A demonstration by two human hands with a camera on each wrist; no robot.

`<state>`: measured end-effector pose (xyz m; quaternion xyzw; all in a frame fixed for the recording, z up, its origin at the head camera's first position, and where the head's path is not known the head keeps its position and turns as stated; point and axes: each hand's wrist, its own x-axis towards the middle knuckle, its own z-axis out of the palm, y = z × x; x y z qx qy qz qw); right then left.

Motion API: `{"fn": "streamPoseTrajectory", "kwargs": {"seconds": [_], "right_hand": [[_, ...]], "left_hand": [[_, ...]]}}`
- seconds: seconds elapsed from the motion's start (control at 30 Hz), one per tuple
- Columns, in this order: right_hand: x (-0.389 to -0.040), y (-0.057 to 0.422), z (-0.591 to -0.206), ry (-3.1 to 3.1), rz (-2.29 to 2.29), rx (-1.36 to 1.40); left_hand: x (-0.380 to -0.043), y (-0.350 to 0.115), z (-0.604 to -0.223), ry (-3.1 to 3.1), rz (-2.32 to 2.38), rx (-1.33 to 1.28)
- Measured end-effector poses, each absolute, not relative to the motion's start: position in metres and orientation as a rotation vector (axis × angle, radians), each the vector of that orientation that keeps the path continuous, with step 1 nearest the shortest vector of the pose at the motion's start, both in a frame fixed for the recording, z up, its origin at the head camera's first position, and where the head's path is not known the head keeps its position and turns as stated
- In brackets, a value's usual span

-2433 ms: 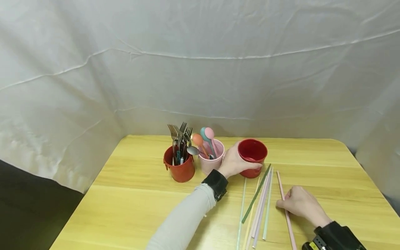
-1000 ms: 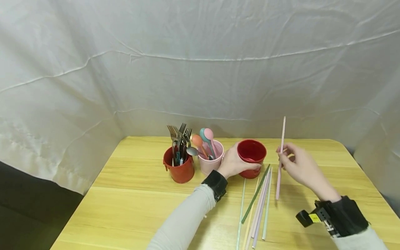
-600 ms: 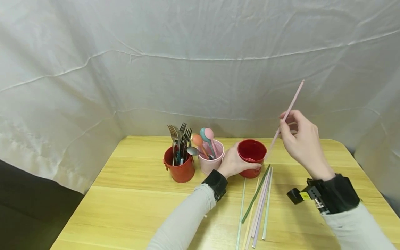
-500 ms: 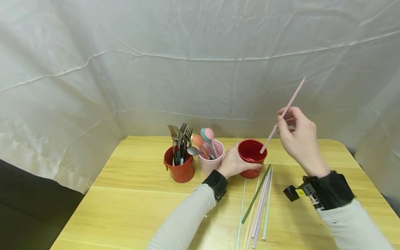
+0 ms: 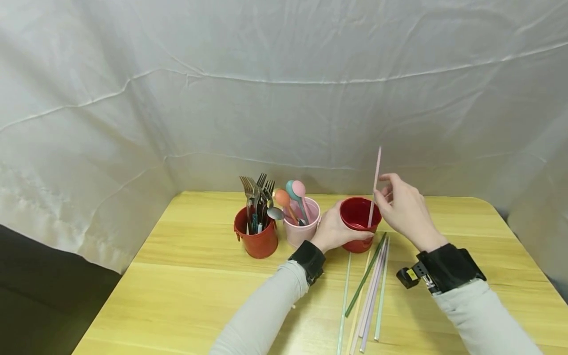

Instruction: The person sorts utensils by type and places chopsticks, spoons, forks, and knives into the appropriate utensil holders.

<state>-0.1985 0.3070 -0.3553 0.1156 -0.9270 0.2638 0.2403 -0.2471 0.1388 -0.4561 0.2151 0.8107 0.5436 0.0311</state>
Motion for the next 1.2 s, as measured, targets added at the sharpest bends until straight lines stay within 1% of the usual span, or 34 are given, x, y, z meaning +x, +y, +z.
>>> {"fn": "streamPoseTrajectory", "kwargs": {"seconds": [0.4,0.63,0.97,1.2], "right_hand": [[-0.178,0.333,-0.398,-2.629,0.797,0.187],[-0.161,0.346,-0.422,-2.800,0.908,0.145],[-0.138,0.353,-0.453,-3.017,1.044,0.229],[-0.123,0.352,-0.462,-3.064,1.117,0.437]], "left_hand": [[-0.246,0.139,-0.456,2.463,1.707,0.660],[-0.248,0.140,-0.458,2.468,1.704,0.664],[-0.249,0.140,-0.459,2.512,1.664,0.666],[-0.250,0.140,-0.461,2.521,1.661,0.655]]}}
